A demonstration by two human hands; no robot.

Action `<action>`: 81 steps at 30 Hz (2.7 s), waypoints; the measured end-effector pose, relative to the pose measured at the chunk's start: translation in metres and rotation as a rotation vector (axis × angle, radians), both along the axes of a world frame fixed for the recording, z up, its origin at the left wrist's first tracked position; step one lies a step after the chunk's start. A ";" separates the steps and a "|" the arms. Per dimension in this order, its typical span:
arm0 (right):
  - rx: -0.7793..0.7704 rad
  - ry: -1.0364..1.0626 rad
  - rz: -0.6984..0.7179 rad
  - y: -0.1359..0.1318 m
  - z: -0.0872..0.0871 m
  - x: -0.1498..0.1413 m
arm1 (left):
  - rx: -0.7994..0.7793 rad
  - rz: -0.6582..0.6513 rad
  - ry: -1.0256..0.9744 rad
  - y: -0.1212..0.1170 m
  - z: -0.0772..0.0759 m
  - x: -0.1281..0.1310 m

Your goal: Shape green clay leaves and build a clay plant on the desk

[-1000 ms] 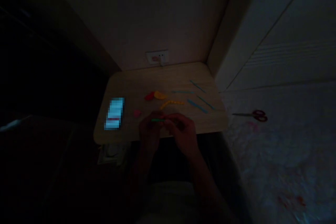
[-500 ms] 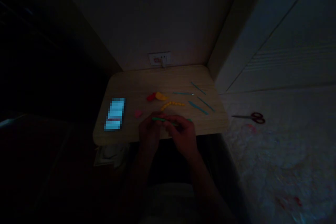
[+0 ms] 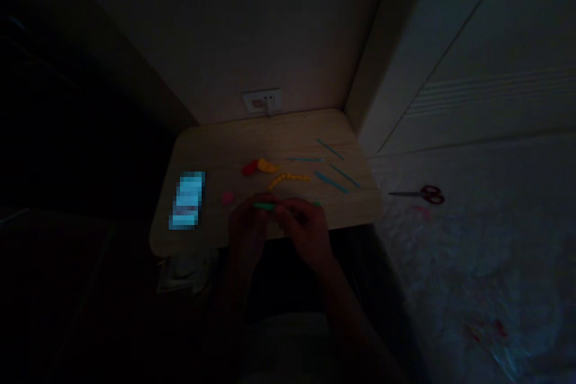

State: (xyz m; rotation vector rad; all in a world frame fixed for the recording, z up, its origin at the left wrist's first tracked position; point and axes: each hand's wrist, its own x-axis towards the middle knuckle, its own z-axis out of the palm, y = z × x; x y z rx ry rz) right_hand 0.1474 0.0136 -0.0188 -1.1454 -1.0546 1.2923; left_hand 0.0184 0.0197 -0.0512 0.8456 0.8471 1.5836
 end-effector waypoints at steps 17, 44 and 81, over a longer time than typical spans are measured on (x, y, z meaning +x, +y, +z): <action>0.090 -0.112 -0.007 -0.001 -0.001 0.003 | -0.031 0.052 -0.011 0.001 0.006 0.002; 0.219 -0.229 0.016 0.001 -0.003 0.004 | -0.189 0.098 -0.144 -0.001 0.016 0.010; -0.165 -1.017 0.125 0.034 -0.012 0.069 | 0.510 0.073 1.156 -0.054 -0.026 0.006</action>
